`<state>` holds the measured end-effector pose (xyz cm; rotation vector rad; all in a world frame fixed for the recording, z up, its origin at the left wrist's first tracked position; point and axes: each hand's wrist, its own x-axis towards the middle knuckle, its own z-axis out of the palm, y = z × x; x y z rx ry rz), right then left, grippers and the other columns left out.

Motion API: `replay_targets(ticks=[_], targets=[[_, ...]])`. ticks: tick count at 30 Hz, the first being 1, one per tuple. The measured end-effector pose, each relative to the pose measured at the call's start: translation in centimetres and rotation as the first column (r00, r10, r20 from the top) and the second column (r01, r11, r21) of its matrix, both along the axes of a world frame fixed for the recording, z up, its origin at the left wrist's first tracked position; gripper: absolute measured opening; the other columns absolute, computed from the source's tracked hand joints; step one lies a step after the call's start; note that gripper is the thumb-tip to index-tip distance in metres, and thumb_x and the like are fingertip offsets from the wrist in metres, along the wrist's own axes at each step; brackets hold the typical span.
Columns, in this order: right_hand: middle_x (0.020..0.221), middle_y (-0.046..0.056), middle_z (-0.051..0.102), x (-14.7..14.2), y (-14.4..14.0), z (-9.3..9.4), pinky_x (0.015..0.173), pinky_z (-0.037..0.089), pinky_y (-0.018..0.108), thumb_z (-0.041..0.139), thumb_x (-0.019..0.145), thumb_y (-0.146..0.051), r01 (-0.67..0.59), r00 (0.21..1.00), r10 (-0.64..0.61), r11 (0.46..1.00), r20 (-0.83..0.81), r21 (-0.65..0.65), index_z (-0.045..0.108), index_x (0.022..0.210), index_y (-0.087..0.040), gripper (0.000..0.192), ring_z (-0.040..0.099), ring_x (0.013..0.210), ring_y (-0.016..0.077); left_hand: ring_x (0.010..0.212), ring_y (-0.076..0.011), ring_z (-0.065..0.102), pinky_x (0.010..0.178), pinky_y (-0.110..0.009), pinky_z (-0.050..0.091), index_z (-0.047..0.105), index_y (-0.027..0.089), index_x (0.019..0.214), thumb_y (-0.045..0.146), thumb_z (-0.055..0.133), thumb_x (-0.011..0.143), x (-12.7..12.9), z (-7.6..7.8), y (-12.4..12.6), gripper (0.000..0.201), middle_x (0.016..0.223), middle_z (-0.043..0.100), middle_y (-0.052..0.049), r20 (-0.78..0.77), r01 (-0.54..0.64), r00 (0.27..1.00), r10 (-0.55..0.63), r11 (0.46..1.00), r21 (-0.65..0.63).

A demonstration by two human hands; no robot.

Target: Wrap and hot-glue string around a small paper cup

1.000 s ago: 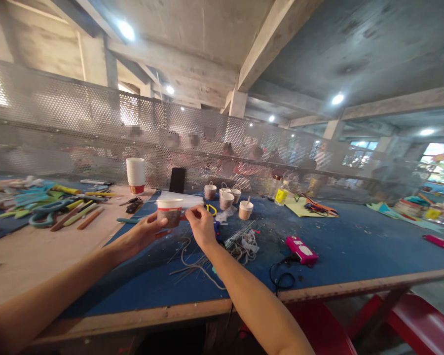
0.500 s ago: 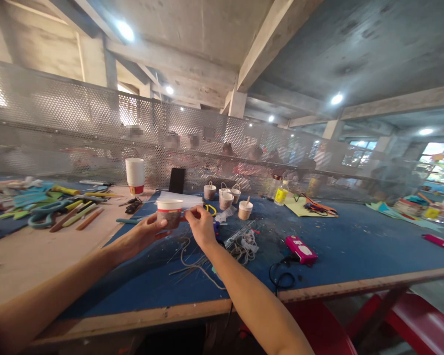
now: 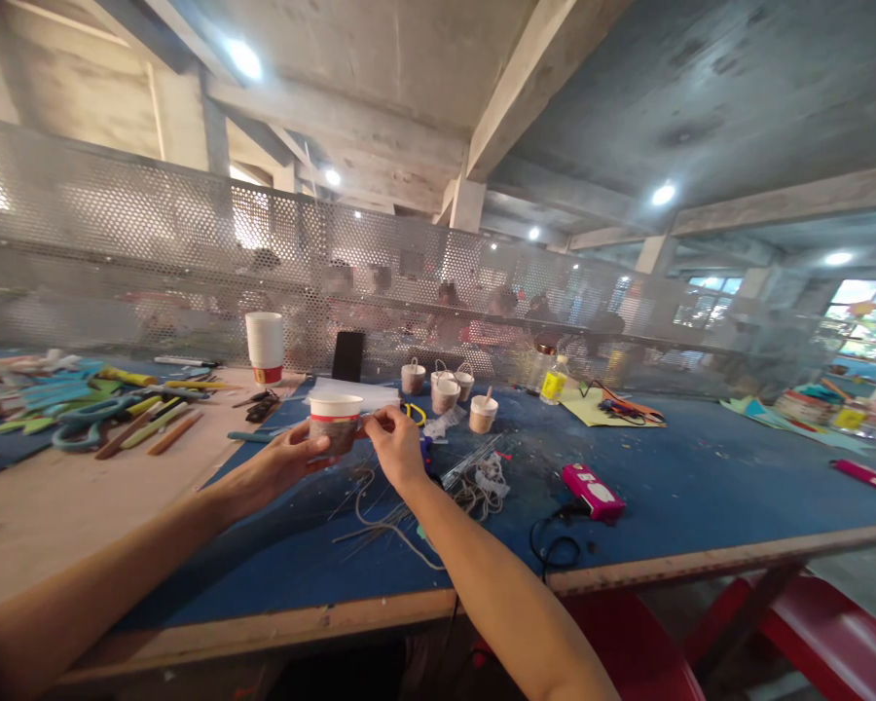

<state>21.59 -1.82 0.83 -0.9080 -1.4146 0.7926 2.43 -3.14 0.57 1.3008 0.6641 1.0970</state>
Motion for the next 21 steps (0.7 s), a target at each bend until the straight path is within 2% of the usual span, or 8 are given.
replay_targets(ticks=[11,15,21], targets=[[0.067,-0.002,0.063,-0.09,0.5,-0.37,0.07,0.054,0.03,0.064,0.078,-0.042,0.009,1.0,-0.009,1.0,0.003,-0.009,0.058,0.07,-0.022,0.023,0.065,0.068,0.0183,0.118,-0.0346,0.064,0.096,-0.043,0.046,0.068,0.02,0.127,0.04,0.083,0.072,0.0,-0.03,0.0,0.06,0.127,0.072,-0.016,-0.012,0.007,1.0,-0.007,1.0,0.004],[0.067,-0.002,0.063,-0.08,0.7,-0.55,0.07,0.054,0.03,0.064,0.078,-0.04,0.015,1.0,-0.015,1.0,0.011,-0.01,0.058,0.07,-0.022,0.022,0.065,0.068,0.0179,0.122,-0.0359,0.062,0.1,-0.046,0.044,0.068,0.02,0.127,0.041,0.085,0.07,0.06,-0.21,0.14,0.063,0.128,0.072,-0.017,-0.011,0.0,1.0,0.0,1.0,-0.006],[0.068,-0.002,0.064,-0.2,0.83,-0.75,0.07,0.053,0.029,0.065,0.079,-0.042,0.013,1.0,-0.013,1.0,-0.013,0.008,0.058,0.07,-0.022,0.023,0.065,0.07,0.0182,0.13,-0.0357,0.056,0.099,-0.044,0.046,0.07,0.02,0.127,0.041,0.08,0.077,-0.16,-0.21,0.19,0.055,0.135,0.068,-0.016,0.007,0.026,1.0,-0.026,0.999,-0.032]])
